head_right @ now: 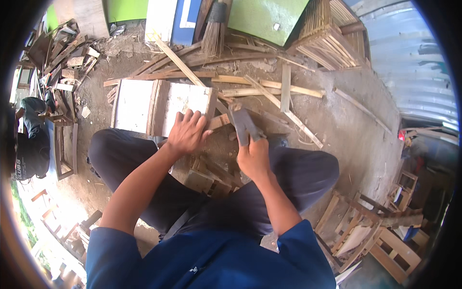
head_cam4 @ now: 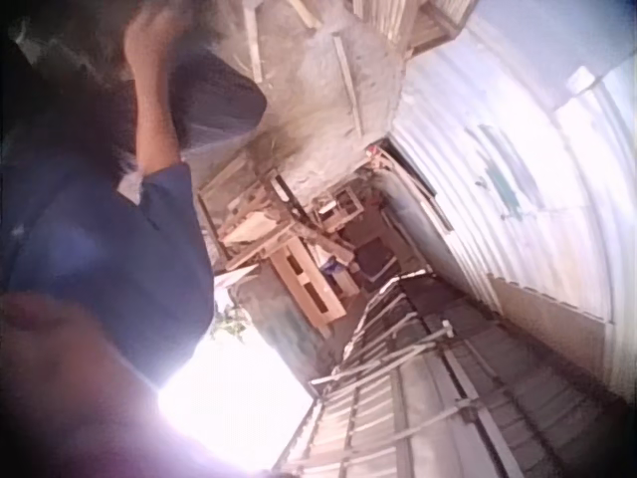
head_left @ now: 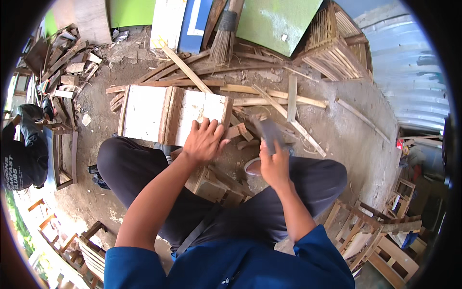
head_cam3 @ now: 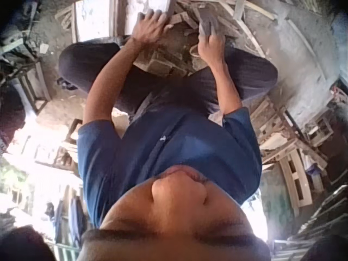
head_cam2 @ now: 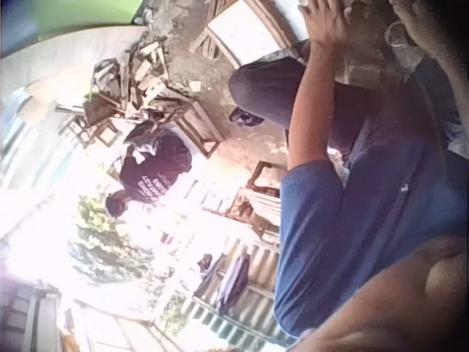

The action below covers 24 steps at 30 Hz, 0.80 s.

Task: The person sits on the floor and uses a hammer to repeatedly strike and break wooden planks into smaller pieces. The person handles the wood pieces by hand, repositioning them between strikes.

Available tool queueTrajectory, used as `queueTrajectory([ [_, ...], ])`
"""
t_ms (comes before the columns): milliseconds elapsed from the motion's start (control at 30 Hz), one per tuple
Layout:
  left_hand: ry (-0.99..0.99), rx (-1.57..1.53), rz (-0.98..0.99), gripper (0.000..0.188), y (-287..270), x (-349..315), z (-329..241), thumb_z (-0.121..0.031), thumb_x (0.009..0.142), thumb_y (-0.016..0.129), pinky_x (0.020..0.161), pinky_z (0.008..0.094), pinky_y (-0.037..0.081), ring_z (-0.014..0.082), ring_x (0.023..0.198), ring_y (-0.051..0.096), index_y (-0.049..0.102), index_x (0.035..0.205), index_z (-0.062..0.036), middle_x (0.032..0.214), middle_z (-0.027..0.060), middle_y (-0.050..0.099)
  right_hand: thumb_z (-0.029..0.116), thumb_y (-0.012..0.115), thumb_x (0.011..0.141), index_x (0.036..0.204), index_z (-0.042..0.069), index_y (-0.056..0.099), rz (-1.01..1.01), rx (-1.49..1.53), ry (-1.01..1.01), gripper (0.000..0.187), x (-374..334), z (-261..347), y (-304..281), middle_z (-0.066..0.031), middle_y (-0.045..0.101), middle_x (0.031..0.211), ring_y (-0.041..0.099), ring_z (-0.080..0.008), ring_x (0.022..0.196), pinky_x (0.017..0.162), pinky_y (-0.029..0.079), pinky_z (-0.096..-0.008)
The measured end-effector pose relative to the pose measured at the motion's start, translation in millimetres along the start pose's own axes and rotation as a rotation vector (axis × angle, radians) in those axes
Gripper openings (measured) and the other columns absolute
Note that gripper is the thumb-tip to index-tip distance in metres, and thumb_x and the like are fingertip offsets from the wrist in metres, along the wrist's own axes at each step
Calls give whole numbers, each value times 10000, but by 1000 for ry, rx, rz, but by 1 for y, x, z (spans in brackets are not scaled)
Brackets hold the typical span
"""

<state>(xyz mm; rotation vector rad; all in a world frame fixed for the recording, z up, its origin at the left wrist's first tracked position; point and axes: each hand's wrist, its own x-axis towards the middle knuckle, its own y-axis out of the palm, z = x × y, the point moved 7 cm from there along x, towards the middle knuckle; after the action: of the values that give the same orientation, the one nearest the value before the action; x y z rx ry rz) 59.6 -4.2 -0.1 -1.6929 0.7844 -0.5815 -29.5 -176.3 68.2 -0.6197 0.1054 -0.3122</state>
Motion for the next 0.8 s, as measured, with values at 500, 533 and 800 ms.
queueTrajectory([
  [500, 43, 52, -26, 410, 2, 15, 10, -470, 1010, 562, 840, 478, 400, 280, 1044, 526, 565, 1117, -73, 1095, 94, 563, 485, 470, 1098, 964, 26, 587, -49, 121, 163, 492, -1, -30, 11, -13, 538, 693, 536, -126, 579, 529, 421, -321],
  [533, 40, 59, 62, 411, 7, 11, 8, -472, 1012, 558, 838, 479, 400, 279, 1044, 526, 562, 1117, -74, 1101, 92, 562, 535, 435, 1098, 940, 39, 563, -40, 221, 145, 536, 0, -18, 5, 5, 514, 694, 503, -115, 558, 516, 412, -303],
  [800, 42, 48, 53, 419, 11, 9, 9, -486, 1024, 537, 859, 478, 400, 275, 1053, 521, 571, 1125, -81, 1100, 94, 551, 696, 509, 984, 983, 60, 537, -115, 497, -82, 637, -7, 26, -5, -56, 482, 772, 464, -142, 568, 510, 390, -279],
])
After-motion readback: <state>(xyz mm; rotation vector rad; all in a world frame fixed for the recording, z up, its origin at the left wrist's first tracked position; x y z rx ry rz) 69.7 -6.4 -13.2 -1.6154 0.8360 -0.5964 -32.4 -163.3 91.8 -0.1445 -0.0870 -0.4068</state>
